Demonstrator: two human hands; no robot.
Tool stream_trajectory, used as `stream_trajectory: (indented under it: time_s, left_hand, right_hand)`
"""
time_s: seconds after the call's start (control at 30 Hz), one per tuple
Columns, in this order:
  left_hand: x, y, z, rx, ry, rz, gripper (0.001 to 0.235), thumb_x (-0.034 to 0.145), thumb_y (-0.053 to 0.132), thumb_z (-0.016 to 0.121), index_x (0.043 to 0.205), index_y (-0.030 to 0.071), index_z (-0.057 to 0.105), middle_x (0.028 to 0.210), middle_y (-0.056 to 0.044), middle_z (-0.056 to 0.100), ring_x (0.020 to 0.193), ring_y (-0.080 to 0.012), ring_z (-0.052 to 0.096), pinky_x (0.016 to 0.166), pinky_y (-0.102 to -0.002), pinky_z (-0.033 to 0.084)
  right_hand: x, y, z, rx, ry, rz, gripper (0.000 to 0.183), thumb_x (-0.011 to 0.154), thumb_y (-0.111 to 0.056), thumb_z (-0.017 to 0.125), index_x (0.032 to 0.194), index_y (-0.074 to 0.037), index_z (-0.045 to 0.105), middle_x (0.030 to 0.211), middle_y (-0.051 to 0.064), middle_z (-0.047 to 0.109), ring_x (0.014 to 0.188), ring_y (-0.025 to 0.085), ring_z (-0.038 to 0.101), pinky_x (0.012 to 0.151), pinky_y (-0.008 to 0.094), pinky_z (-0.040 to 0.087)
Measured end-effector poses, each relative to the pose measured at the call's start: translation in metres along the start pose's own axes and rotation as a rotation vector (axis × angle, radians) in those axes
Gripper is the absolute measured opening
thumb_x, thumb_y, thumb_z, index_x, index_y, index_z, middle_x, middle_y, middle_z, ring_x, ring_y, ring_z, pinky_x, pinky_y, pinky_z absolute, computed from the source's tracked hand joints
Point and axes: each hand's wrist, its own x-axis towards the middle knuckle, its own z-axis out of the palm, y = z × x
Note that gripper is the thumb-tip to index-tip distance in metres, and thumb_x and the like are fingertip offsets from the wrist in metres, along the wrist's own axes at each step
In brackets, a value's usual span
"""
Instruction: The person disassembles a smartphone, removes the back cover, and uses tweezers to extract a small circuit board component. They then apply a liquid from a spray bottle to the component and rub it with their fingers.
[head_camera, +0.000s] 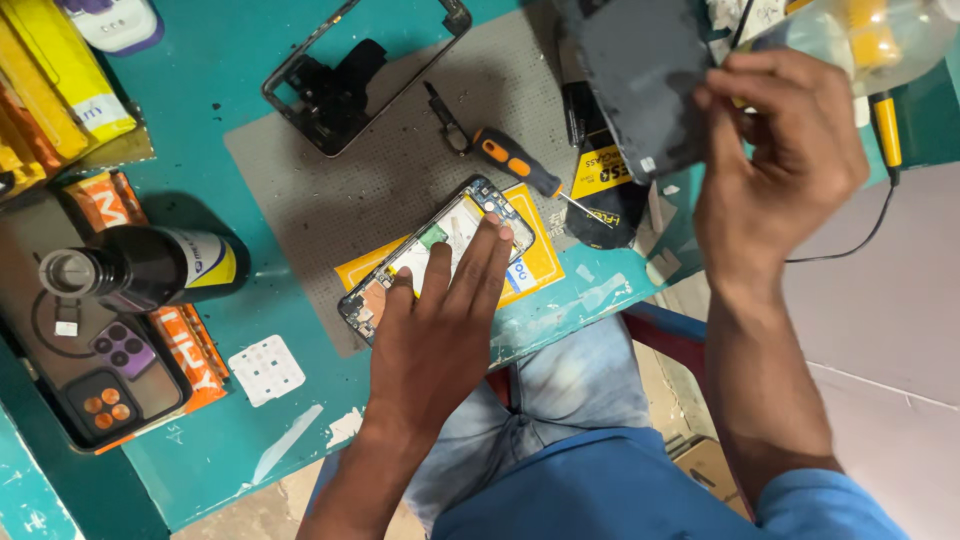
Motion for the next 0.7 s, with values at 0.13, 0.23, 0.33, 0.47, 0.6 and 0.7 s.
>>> stream_trajectory:
  time_s: [0.13, 0.23, 0.33, 0.47, 0.6, 0.7]
  left_hand:
    - [0.000, 0.001, 0.001, 0.034, -0.006, -0.001, 0.061, 0.090, 0.018, 0.053, 0.150, 0.012, 0.050, 0.155, 0.000, 0.050, 0.122, -0.0238, 0.057, 0.088, -0.042, 0.055]
    - [0.000, 0.001, 0.001, 0.039, -0.002, -0.002, 0.060, 0.090, 0.019, 0.053, 0.150, 0.012, 0.050, 0.155, 0.000, 0.050, 0.122, -0.0236, 0.057, 0.089, -0.042, 0.054]
    - [-0.001, 0.002, 0.000, 0.032, -0.006, -0.003, 0.061, 0.090, 0.018, 0.053, 0.151, 0.011, 0.050, 0.155, 0.000, 0.050, 0.122, -0.0241, 0.056, 0.089, -0.042, 0.054]
    - [0.001, 0.002, -0.003, 0.047, 0.009, -0.016, 0.061, 0.090, 0.017, 0.052, 0.150, 0.012, 0.050, 0.155, 0.001, 0.050, 0.122, -0.0234, 0.057, 0.089, -0.043, 0.055]
    - [-0.002, 0.001, -0.004, 0.024, 0.001, -0.025, 0.063, 0.089, 0.016, 0.053, 0.151, 0.011, 0.050, 0.154, -0.001, 0.050, 0.122, -0.0240, 0.058, 0.089, -0.043, 0.055]
    - [-0.002, -0.001, -0.004, -0.042, 0.036, -0.026, 0.061, 0.091, 0.019, 0.053, 0.151, 0.007, 0.049, 0.155, -0.002, 0.050, 0.120, -0.0257, 0.058, 0.088, -0.044, 0.055]
  right_hand:
    - [0.005, -0.004, 0.010, -0.171, -0.085, -0.094, 0.023, 0.095, 0.022, 0.072, 0.112, 0.007, 0.071, 0.117, 0.017, 0.069, 0.104, 0.027, 0.073, 0.081, 0.030, 0.060]
    - [-0.001, -0.013, 0.006, -0.184, -0.120, -0.069, 0.018, 0.103, 0.014, 0.077, 0.116, 0.006, 0.068, 0.118, 0.015, 0.069, 0.104, 0.025, 0.071, 0.088, 0.032, 0.061]
    - [-0.018, -0.026, -0.008, -0.341, -0.126, 0.105, 0.016, 0.106, 0.003, 0.082, 0.118, -0.001, 0.074, 0.111, 0.010, 0.071, 0.093, 0.023, 0.070, 0.077, 0.033, 0.056]
    - [-0.034, -0.024, -0.010, -0.482, -0.247, 0.175, 0.023, 0.090, -0.008, 0.084, 0.111, -0.003, 0.076, 0.099, 0.014, 0.068, 0.085, 0.033, 0.065, 0.070, 0.041, 0.052]
    - [-0.045, -0.014, -0.010, -0.488, -0.280, 0.147, 0.020, 0.090, -0.006, 0.081, 0.109, -0.003, 0.076, 0.101, 0.015, 0.067, 0.094, 0.038, 0.066, 0.078, 0.044, 0.052]
    - [-0.045, -0.008, -0.012, -0.466, -0.322, 0.364, 0.007, 0.104, -0.010, 0.083, 0.106, -0.006, 0.078, 0.100, 0.012, 0.067, 0.094, 0.029, 0.067, 0.084, 0.041, 0.052]
